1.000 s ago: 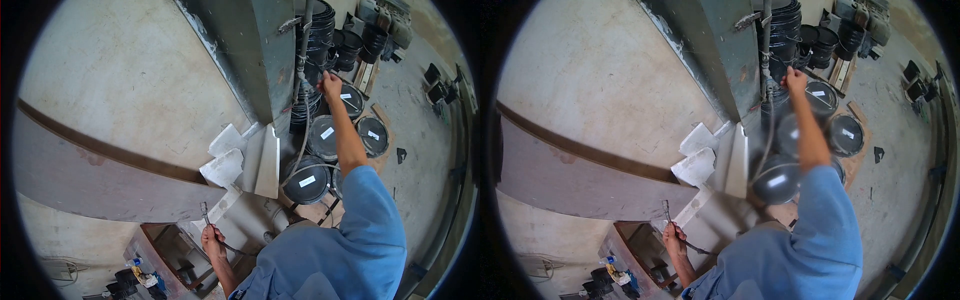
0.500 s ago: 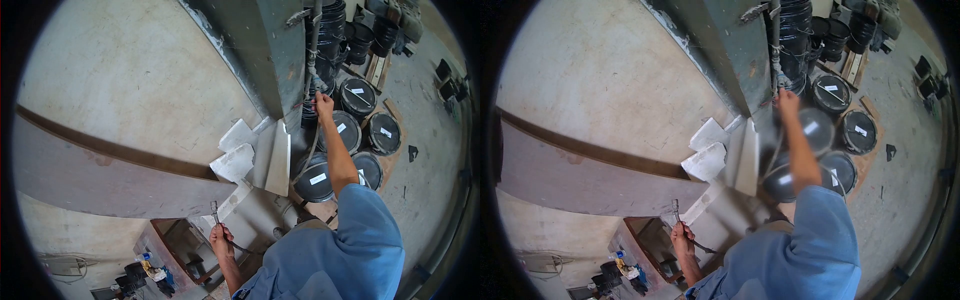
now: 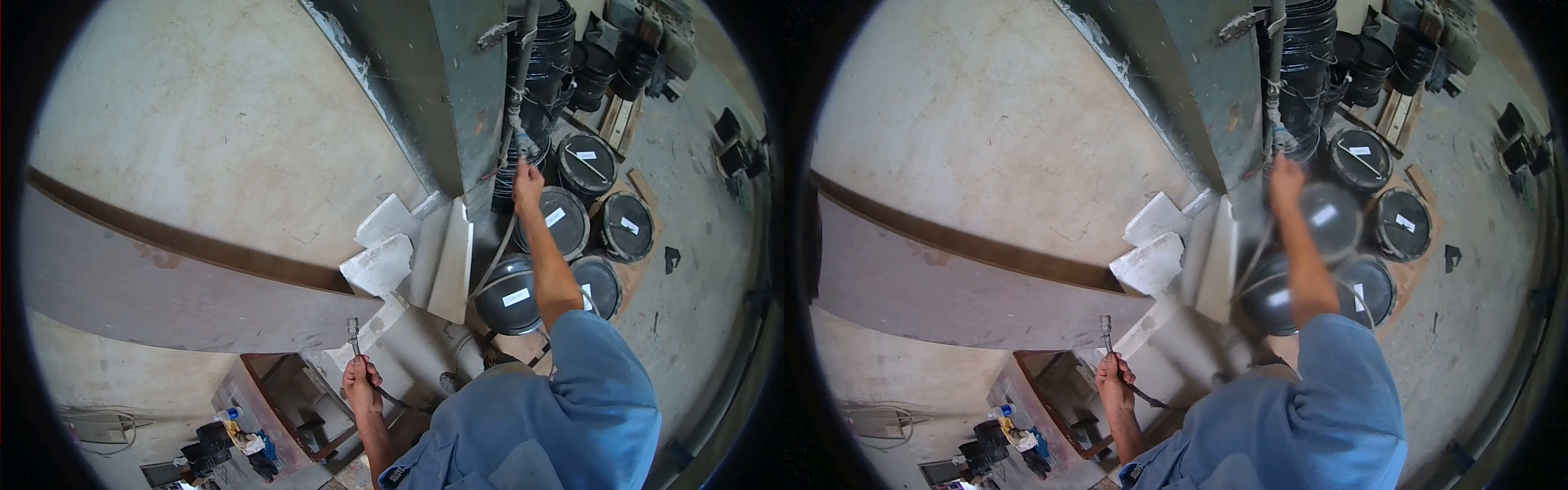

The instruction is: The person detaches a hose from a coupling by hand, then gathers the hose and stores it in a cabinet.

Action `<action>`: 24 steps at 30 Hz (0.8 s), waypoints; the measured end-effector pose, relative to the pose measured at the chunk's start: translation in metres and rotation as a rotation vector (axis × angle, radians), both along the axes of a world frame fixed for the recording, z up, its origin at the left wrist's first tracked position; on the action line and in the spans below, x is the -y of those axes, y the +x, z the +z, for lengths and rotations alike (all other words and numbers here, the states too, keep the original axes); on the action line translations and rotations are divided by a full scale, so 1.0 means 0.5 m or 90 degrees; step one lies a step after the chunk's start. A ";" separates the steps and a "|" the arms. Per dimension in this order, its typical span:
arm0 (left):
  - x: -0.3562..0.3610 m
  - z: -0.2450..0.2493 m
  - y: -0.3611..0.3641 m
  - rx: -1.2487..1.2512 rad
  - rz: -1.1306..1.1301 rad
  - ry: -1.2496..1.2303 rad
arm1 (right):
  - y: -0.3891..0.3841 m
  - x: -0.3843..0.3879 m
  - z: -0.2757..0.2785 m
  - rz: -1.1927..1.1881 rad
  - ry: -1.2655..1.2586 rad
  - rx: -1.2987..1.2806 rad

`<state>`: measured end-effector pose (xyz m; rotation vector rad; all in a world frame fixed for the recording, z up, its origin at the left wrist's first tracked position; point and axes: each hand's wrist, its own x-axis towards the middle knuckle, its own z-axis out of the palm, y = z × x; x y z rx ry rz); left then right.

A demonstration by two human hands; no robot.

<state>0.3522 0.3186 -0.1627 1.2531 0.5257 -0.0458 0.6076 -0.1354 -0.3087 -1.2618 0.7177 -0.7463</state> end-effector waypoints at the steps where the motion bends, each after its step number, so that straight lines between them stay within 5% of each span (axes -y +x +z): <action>1: 0.005 0.000 -0.003 -0.003 0.000 -0.005 | -0.006 -0.006 -0.027 -0.016 -0.064 -0.016; 5: 0.023 -0.007 -0.024 -0.080 0.043 0.028 | -0.172 -0.130 0.062 0.113 0.217 -0.091; 6: 0.030 0.003 -0.035 -0.084 0.035 0.017 | -0.214 -0.143 0.092 0.248 0.370 -0.043; 8: 0.035 -0.004 -0.062 -0.137 0.054 0.020 | -0.257 -0.165 0.064 0.310 0.384 -0.174; 10: 0.054 0.013 -0.088 -0.108 0.099 -0.015 | -0.304 -0.186 0.077 0.505 0.467 -0.152; 14: 0.064 -0.058 -0.202 0.056 -0.037 0.151 | -0.426 -0.297 0.155 0.797 0.549 -0.106; 19: 0.102 -0.026 -0.424 0.090 0.013 0.138 | -0.570 -0.452 0.240 0.986 0.274 -0.248; 24: 0.130 -0.019 -0.758 0.119 0.170 0.105 | -0.769 -0.545 0.306 1.093 0.062 -0.188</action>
